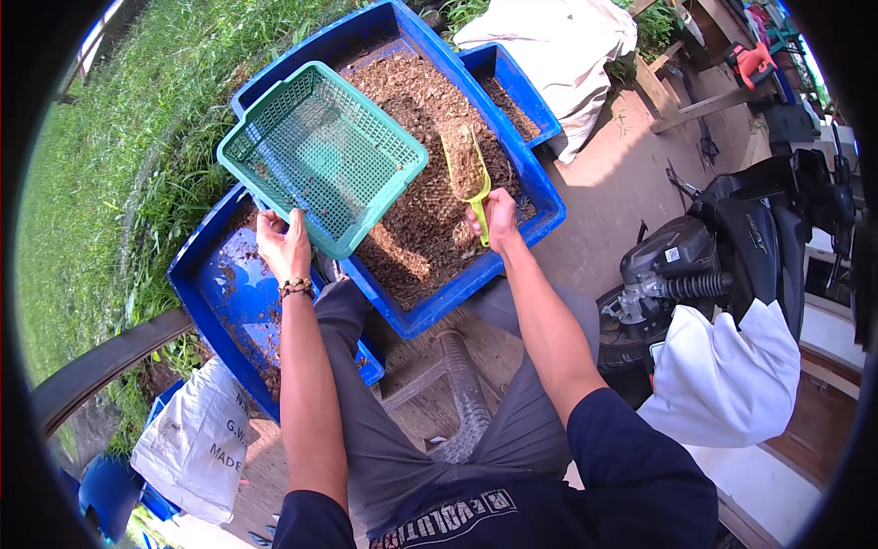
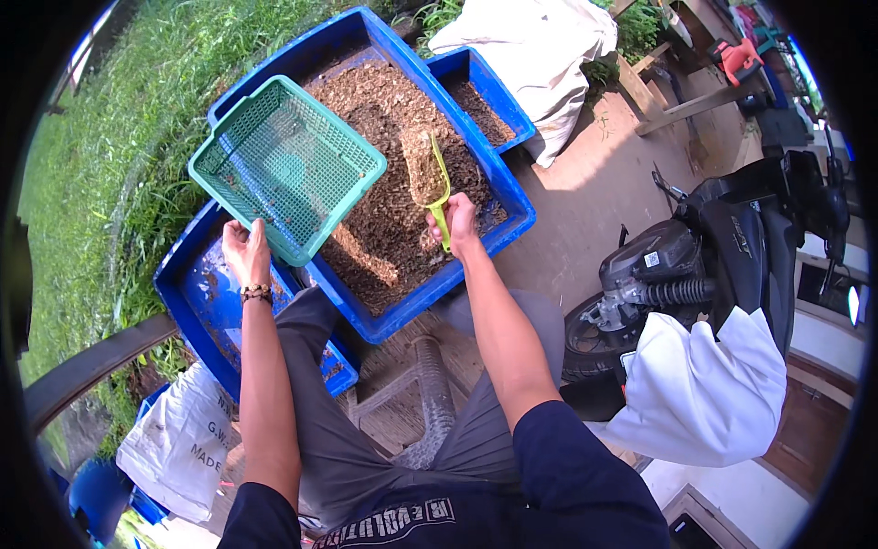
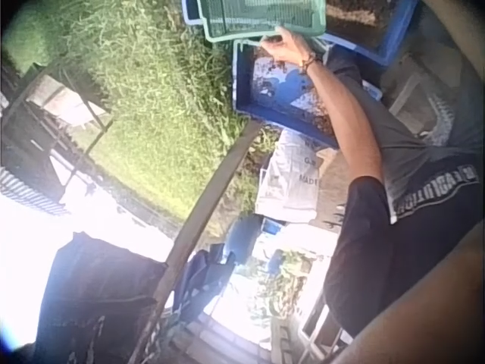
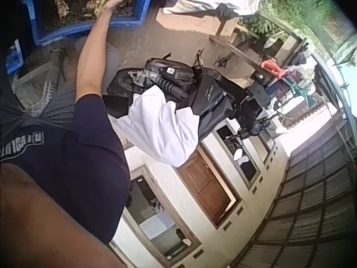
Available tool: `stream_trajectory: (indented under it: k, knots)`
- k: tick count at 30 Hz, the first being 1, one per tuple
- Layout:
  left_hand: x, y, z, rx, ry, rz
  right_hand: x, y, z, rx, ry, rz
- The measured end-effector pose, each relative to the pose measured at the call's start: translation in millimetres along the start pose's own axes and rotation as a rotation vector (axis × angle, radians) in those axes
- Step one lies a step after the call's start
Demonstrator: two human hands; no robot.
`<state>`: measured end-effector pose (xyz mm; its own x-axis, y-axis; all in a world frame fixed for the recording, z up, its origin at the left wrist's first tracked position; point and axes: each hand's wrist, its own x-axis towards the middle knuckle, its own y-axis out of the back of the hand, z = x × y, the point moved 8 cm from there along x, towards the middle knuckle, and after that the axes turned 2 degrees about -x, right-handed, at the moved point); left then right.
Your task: Sorting organic substrate using a sieve and moving it between bins with a scoop.
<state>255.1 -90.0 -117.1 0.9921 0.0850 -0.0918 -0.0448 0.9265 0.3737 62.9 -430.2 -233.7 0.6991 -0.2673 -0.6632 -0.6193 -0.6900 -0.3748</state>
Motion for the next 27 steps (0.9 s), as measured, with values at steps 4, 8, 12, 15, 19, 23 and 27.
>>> stream_trajectory:
  k: [4,8,12,15,19,23,27]
  knots:
    - [-7,-9,13,0.161,-0.076,-0.063,-24,-30,-61,-0.180,0.154,-0.047]
    - [-12,-41,-6,0.034,-0.041,-0.221,-58,-94,-122,-0.907,0.576,0.094]
    - [-20,-55,-10,0.051,0.052,-0.283,-86,-145,-129,-1.489,0.717,0.248]
    - [-24,-64,-8,0.068,0.120,-0.348,-100,-144,-139,-1.416,0.842,0.326]
    - [-25,-61,6,0.042,0.063,-0.319,-100,-96,-142,-1.119,0.842,0.498]
    - [-19,-49,16,0.209,-0.076,-0.225,-75,-25,-98,-0.709,0.553,0.542]
    - [-19,-55,14,0.047,0.022,-0.174,-38,50,-37,-0.720,0.199,0.649]
